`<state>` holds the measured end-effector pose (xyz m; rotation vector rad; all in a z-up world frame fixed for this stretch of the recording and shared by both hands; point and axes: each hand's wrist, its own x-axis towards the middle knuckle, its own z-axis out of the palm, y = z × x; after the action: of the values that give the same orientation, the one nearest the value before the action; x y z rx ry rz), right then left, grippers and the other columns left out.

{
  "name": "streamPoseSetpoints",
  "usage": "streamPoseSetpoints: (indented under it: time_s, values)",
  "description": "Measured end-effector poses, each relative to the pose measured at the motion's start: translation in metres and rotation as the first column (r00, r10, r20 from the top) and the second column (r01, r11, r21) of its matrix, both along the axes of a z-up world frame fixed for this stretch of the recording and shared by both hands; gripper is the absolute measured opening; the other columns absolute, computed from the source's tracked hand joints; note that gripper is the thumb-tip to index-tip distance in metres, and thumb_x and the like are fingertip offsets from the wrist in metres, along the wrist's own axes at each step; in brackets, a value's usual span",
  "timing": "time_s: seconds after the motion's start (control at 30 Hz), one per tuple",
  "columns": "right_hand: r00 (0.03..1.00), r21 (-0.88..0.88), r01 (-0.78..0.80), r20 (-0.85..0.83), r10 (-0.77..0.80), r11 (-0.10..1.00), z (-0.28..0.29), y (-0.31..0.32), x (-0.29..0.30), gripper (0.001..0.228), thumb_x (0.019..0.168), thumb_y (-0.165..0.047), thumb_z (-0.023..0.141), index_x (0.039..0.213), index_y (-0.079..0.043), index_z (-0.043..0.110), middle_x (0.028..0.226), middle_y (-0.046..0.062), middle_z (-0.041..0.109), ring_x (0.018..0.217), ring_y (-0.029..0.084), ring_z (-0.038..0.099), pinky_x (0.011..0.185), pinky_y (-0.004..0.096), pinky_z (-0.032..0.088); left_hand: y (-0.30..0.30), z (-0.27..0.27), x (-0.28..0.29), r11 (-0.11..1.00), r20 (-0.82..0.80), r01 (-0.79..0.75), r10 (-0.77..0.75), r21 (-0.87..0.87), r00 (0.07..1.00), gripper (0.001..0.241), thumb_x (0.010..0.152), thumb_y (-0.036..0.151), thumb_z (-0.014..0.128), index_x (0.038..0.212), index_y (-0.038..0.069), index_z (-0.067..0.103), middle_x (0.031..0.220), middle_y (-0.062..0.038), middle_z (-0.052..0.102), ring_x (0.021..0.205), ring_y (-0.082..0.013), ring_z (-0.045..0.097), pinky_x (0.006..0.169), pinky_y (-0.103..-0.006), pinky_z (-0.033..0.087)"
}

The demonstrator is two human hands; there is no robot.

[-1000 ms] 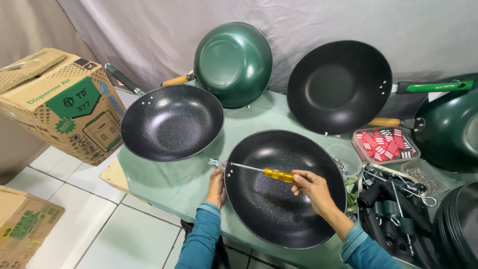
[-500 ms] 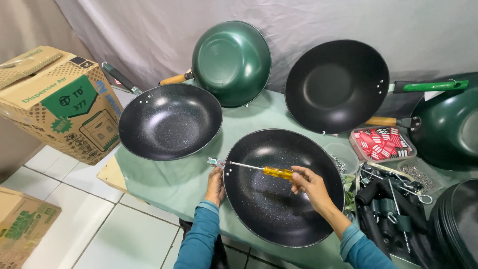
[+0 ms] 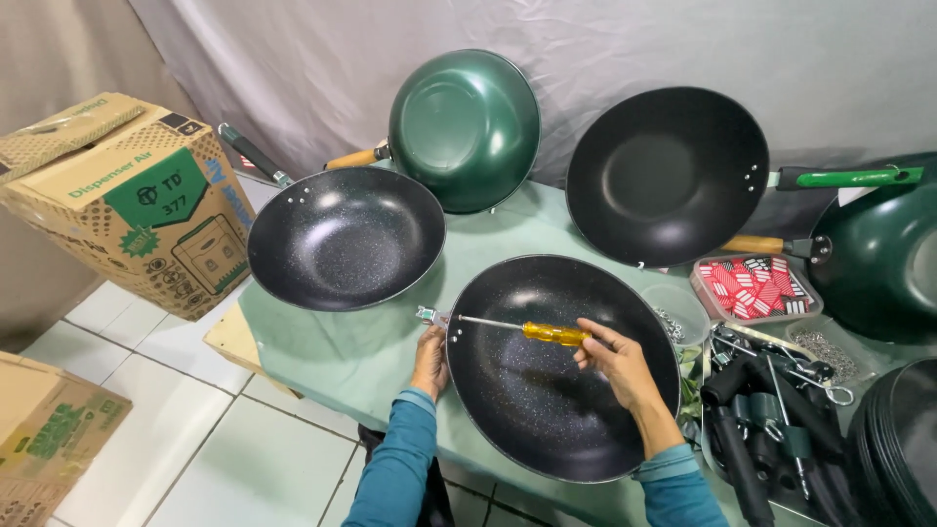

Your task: Assembling a metal handle bracket onto a frying pan using a screwdriver and screws.

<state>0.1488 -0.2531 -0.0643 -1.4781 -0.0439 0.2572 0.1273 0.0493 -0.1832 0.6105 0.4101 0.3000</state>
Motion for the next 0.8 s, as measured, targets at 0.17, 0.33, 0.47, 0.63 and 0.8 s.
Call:
streamPoseSetpoints:
  time_s: [0.17, 0.33, 0.47, 0.63, 0.8]
  values:
    - [0.998, 0.028, 0.058, -0.008, -0.057, 0.998, -0.007, -0.002, 0.004, 0.034, 0.101, -0.012, 0.065, 0.129, 0.007, 0.068, 0.089, 0.024, 0.068, 0.065, 0.027, 0.071, 0.061, 0.035, 0.061, 0.003, -0.016, 0.006, 1.000, 0.018, 0.011, -0.011, 0.005, 1.000, 0.015, 0.085, -0.002, 0.071, 0.096, 0.005, 0.076, 0.086, -0.010, 0.073, 0.076, -0.0239, 0.073, 0.070, -0.0311, 0.063]
    - [0.999, 0.046, 0.046, 0.007, -0.046, 0.998, -0.002, -0.002, -0.002, 0.037, 0.096, -0.002, 0.068, 0.130, 0.012, 0.066, 0.106, 0.021, 0.059, 0.080, 0.032, 0.072, 0.074, 0.042, 0.065, 0.004, -0.021, 0.009, 1.000, 0.018, 0.026, -0.027, 0.006, 0.999, 0.016, 0.085, 0.000, 0.071, 0.098, 0.007, 0.077, 0.087, -0.009, 0.073, 0.077, -0.0231, 0.073, 0.071, -0.0317, 0.064]
    - [0.998, 0.070, 0.050, 0.018, -0.052, 0.996, -0.004, -0.004, 0.000, 0.041, 0.092, 0.003, 0.069, 0.133, 0.009, 0.065, 0.090, 0.024, 0.063, 0.072, 0.032, 0.073, 0.069, 0.038, 0.064, 0.005, -0.030, 0.011, 0.999, 0.007, 0.025, -0.025, 0.029, 1.000, 0.022, 0.084, 0.000, 0.070, 0.103, 0.008, 0.078, 0.093, -0.011, 0.076, 0.081, -0.0242, 0.075, 0.075, -0.0324, 0.064]
    - [0.998, 0.083, 0.058, 0.022, -0.060, 0.995, -0.002, -0.005, 0.001, 0.038, 0.092, 0.003, 0.071, 0.129, 0.011, 0.067, 0.093, 0.022, 0.060, 0.075, 0.034, 0.074, 0.070, 0.040, 0.064, 0.008, -0.034, 0.016, 0.999, -0.009, 0.042, -0.042, 0.034, 0.999, 0.023, 0.086, 0.000, 0.069, 0.106, 0.007, 0.078, 0.094, -0.011, 0.076, 0.081, -0.0241, 0.075, 0.075, -0.0320, 0.064]
    - [0.998, 0.030, 0.042, 0.037, -0.043, 0.999, 0.000, 0.000, -0.002, 0.048, 0.088, 0.006, 0.073, 0.134, 0.011, 0.062, 0.089, 0.025, 0.064, 0.070, 0.031, 0.072, 0.070, 0.038, 0.062, 0.010, -0.039, 0.018, 0.998, -0.012, 0.068, -0.068, 0.012, 0.998, 0.021, 0.085, 0.001, 0.068, 0.103, 0.007, 0.076, 0.092, -0.010, 0.075, 0.079, -0.0234, 0.076, 0.072, -0.0303, 0.065]
